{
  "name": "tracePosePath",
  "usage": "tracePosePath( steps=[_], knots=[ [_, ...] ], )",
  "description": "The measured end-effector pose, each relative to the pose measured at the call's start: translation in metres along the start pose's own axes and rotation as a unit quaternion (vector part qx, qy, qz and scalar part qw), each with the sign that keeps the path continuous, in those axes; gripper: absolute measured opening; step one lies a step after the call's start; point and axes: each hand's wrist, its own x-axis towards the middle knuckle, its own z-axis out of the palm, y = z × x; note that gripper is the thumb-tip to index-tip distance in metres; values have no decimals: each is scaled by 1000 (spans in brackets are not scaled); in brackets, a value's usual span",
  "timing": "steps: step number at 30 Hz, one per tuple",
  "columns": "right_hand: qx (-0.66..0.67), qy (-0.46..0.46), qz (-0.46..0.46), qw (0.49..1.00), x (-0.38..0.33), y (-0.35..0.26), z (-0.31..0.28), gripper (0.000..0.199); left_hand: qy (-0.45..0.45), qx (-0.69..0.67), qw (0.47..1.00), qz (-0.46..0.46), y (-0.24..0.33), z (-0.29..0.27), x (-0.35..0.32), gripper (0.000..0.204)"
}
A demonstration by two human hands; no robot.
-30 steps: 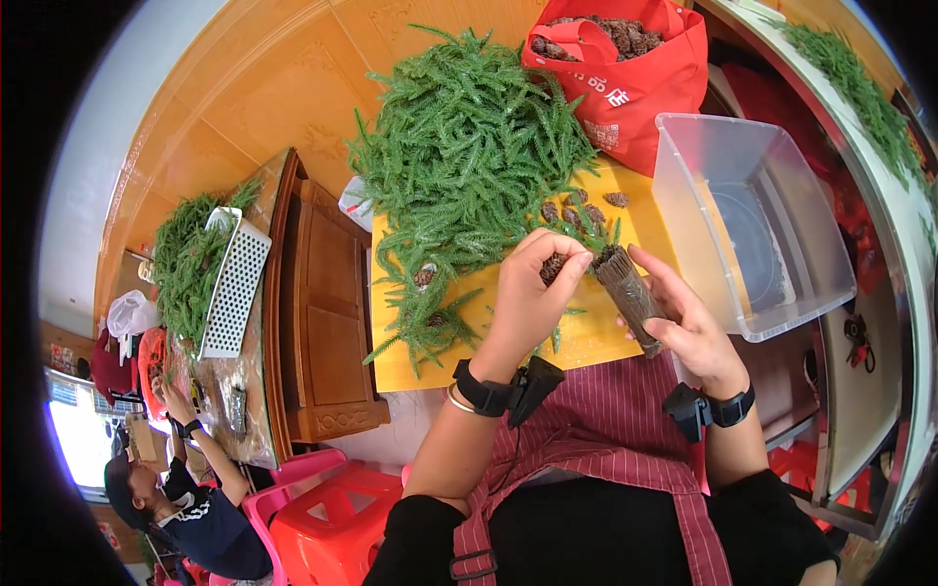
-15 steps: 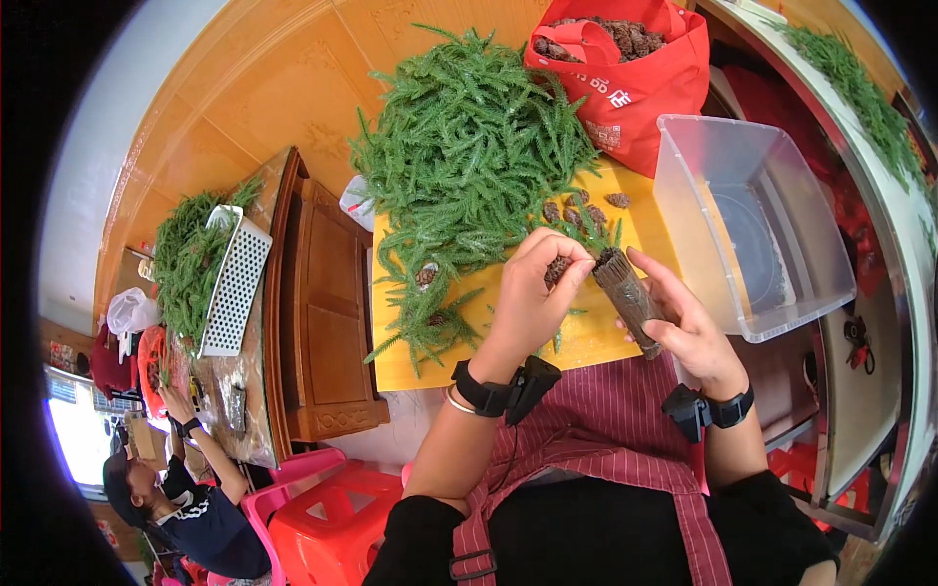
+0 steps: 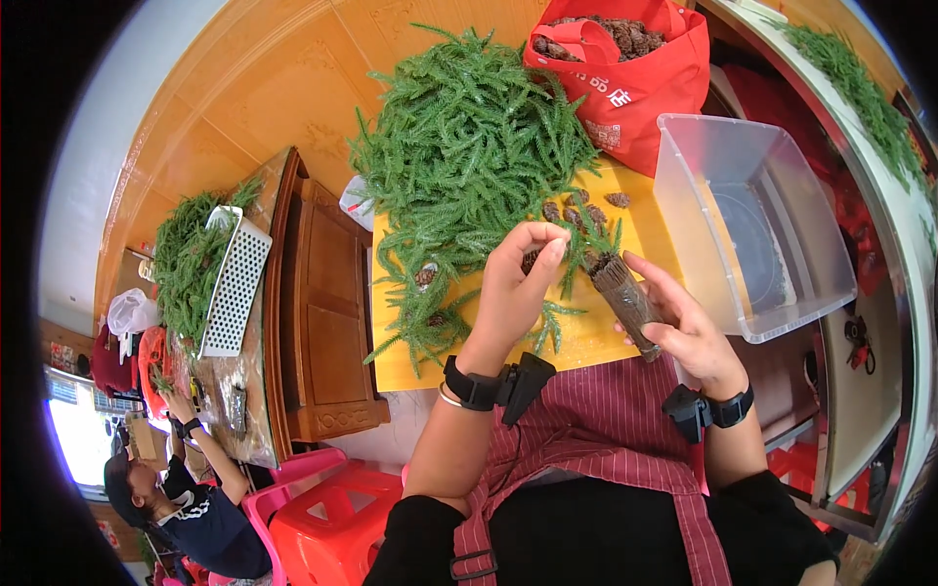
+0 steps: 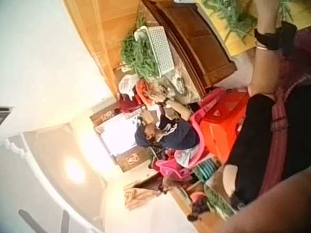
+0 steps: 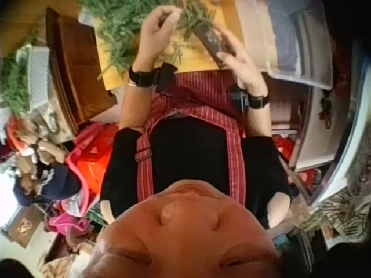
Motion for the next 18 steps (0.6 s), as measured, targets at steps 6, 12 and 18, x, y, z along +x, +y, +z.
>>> tracePosePath(
  steps=[6, 12, 18],
  knots=[
    [4, 7, -1, 1000, 0, -1, 1, 71, 12, -33, 999, -40, 1, 3, -5, 14],
    [0, 8, 1, 1000, -1, -2, 2, 71, 3, -71, 997, -43, -2, 7, -4, 11],
    [22, 11, -2, 1000, 0, -1, 2, 70, 2, -107, 993, -58, -8, 5, -4, 8]
  ],
)
